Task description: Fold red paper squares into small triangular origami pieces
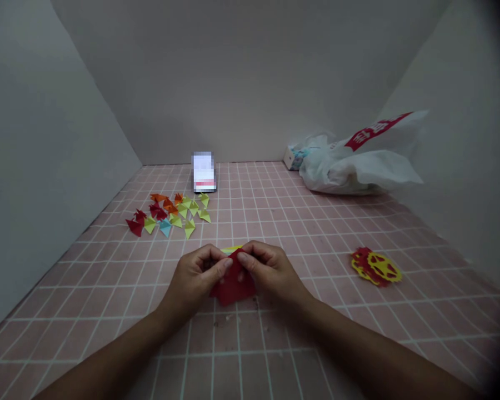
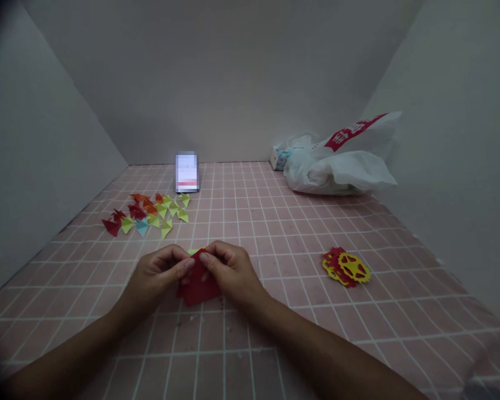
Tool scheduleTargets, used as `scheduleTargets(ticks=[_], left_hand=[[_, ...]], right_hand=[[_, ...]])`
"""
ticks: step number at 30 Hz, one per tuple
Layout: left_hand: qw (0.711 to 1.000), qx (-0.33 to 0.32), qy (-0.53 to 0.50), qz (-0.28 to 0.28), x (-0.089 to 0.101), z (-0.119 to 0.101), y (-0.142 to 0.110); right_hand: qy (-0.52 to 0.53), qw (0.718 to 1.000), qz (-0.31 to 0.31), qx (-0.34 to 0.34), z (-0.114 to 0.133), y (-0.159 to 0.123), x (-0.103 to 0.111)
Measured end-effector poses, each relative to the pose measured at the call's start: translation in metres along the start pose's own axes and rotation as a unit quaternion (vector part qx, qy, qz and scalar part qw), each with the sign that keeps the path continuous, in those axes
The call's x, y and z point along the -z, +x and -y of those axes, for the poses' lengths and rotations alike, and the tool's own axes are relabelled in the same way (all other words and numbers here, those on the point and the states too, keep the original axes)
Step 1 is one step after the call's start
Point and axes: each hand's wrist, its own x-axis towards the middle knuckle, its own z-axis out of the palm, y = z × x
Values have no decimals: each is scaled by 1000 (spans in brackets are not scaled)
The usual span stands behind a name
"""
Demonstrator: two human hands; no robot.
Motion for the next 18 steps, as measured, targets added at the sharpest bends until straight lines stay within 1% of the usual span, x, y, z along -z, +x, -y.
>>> scheduleTargets(ticks=[5,10,18], left_hand=[[1000,18,-6,-10,0,1,2],[1000,25,-16,-1,0,0,3],[1000,16,-9,10,2,0,2]], right_hand=[[7,1000,-30,4,4,0,2],[12,1000,-14,-3,8,1,4],[6,1000,-15,1,8,3,7]])
